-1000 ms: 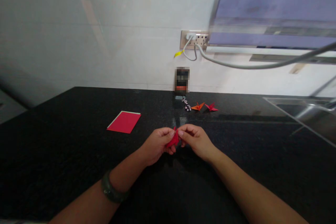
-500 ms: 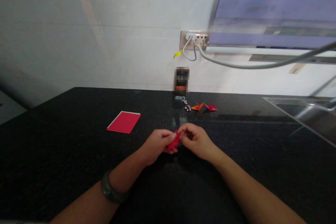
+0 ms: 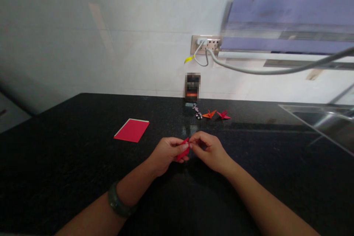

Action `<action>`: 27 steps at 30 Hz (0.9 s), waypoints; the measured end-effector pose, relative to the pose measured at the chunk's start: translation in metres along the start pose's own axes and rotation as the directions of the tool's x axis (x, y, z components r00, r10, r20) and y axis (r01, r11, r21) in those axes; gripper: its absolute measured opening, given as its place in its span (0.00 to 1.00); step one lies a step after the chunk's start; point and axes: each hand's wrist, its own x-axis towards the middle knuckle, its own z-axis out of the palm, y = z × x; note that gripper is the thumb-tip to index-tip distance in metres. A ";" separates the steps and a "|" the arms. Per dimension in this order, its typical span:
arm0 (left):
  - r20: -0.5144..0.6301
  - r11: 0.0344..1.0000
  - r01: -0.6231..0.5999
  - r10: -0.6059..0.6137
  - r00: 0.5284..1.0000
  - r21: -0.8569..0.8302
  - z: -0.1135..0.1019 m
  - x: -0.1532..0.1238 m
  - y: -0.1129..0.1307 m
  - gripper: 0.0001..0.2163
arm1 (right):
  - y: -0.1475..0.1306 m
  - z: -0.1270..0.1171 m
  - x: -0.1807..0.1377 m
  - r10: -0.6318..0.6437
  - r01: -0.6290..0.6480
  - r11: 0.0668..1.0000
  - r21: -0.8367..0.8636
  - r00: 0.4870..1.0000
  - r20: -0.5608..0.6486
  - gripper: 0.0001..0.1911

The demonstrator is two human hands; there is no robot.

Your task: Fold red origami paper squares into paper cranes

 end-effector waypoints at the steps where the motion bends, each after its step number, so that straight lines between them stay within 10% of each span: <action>1: -0.003 1.000 0.001 -0.001 1.000 -0.011 0.000 0.000 0.000 0.13 | 0.000 0.000 0.000 -0.033 0.033 0.999 -0.012 0.999 -0.001 0.03; 27: -0.006 0.989 -0.037 0.037 0.999 -0.145 0.001 0.001 -0.001 0.12 | -0.007 -0.006 -0.001 -0.247 0.254 0.958 -0.129 0.967 0.067 0.06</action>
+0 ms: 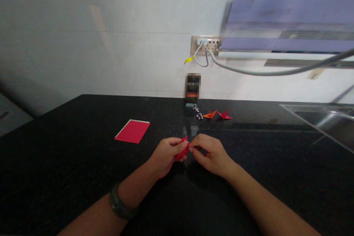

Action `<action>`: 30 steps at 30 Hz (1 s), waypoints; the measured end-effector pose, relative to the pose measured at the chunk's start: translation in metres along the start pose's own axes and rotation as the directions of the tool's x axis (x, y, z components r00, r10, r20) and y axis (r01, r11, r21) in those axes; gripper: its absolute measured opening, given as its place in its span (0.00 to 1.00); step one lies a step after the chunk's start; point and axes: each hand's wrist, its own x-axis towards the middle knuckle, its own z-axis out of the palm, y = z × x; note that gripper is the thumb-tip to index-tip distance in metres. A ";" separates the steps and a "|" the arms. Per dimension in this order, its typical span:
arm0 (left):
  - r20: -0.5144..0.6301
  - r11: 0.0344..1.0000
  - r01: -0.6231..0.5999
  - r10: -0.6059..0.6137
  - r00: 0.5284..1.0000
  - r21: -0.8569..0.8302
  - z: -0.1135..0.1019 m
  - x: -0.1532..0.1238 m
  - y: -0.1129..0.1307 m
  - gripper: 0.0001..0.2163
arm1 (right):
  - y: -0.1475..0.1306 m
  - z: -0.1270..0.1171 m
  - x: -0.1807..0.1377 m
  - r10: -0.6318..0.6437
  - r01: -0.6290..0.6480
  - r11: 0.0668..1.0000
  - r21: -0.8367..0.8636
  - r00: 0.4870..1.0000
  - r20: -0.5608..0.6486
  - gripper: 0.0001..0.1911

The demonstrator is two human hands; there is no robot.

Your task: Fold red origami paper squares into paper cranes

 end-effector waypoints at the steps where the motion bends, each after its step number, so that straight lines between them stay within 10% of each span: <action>1: -0.003 1.000 -0.002 0.002 1.000 0.005 0.000 0.000 0.000 0.12 | 0.000 0.000 0.000 -0.003 0.003 1.000 -0.003 1.000 0.001 0.07; 22: -0.039 0.984 -0.127 0.133 0.990 0.127 0.002 -0.002 0.000 0.13 | 0.001 0.007 -0.002 0.152 -0.152 0.988 0.000 0.988 -0.037 0.05; 25: -0.026 0.991 -0.107 0.109 0.994 0.077 0.002 -0.003 0.002 0.11 | 0.006 0.011 0.000 0.416 -0.400 0.907 0.135 0.900 -0.133 0.06; 30: 0.086 0.993 -0.110 0.105 0.991 0.054 0.003 -0.003 0.000 0.16 | 0.013 0.014 0.004 0.695 -0.669 0.569 0.478 0.702 0.155 0.14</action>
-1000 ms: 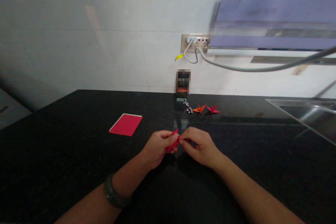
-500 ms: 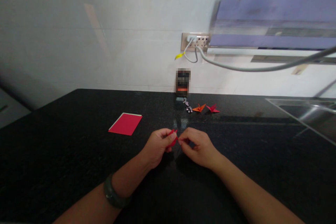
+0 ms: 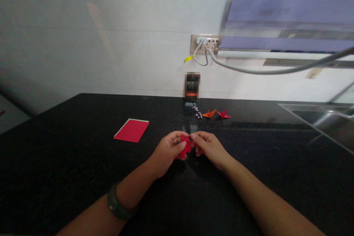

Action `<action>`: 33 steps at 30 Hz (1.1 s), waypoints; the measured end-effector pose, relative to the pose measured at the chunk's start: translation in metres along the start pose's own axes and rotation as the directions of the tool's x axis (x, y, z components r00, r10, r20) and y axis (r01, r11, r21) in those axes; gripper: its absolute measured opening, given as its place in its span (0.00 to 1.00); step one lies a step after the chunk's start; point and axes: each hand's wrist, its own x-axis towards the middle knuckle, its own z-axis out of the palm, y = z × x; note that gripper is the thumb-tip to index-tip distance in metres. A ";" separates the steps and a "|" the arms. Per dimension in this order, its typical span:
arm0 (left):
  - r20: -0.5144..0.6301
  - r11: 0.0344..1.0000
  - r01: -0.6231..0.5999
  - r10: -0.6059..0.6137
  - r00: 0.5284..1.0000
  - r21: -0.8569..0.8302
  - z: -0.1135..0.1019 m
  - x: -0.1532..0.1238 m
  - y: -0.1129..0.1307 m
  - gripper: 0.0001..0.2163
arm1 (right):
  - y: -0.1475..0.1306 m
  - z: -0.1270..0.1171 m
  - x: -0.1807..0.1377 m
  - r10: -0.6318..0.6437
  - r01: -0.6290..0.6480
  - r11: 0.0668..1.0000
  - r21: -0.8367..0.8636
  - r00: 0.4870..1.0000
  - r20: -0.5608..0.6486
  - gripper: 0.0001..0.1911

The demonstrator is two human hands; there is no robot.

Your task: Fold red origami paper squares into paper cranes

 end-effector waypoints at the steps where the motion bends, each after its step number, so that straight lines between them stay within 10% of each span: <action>1: 0.006 1.000 -0.008 0.007 1.000 0.017 0.000 0.000 -0.001 0.19 | 0.000 0.000 0.000 0.022 -0.024 0.999 0.044 0.999 0.038 0.15; 13: -0.174 0.920 0.169 -0.112 0.978 0.354 0.000 0.004 -0.004 0.14 | 0.000 -0.001 0.001 -0.135 0.135 0.991 -0.012 0.981 -0.142 0.12; 33: -0.077 0.992 0.119 -0.116 0.990 0.032 0.001 -0.001 0.001 0.16 | 0.012 -0.004 0.005 -0.226 0.208 0.974 -0.093 0.933 -0.279 0.11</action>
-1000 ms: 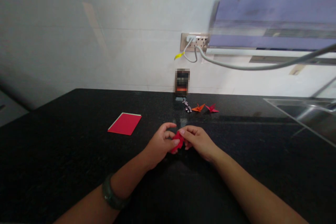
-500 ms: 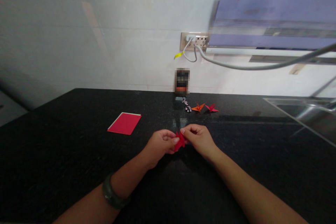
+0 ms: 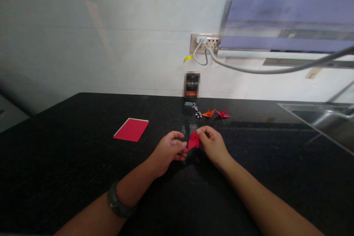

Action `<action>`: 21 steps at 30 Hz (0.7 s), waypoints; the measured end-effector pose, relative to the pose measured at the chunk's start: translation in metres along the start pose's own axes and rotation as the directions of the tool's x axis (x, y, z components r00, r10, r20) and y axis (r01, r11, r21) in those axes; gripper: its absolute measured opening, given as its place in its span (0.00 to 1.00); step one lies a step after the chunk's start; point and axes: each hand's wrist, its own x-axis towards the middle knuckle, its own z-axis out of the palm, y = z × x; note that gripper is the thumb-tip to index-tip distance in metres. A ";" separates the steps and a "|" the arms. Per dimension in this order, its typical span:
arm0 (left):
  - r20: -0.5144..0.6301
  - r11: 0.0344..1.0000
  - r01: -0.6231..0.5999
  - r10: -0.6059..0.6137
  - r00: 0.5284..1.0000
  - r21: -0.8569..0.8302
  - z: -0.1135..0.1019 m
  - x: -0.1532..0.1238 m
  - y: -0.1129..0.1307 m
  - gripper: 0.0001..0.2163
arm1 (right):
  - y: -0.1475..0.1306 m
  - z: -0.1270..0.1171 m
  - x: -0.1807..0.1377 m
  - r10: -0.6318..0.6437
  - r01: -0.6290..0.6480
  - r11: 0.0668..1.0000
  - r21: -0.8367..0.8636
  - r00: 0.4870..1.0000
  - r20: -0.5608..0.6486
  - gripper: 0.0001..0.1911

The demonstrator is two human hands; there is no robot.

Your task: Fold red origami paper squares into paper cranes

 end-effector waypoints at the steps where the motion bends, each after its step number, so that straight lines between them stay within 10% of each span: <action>1: 0.002 0.999 0.027 -0.027 1.000 0.017 0.001 0.000 0.000 0.16 | -0.001 0.000 -0.001 -0.033 0.032 0.999 -0.035 0.999 -0.010 0.11; 14: 0.056 0.970 0.085 -0.100 0.993 0.229 0.001 0.001 -0.004 0.15 | -0.008 0.001 -0.007 -0.257 0.242 0.938 -0.248 0.966 -0.030 0.08; 21: 0.019 0.986 0.086 -0.089 0.996 0.144 0.001 0.000 0.000 0.12 | -0.006 0.002 -0.001 -0.031 0.038 0.998 0.057 0.991 -0.130 0.10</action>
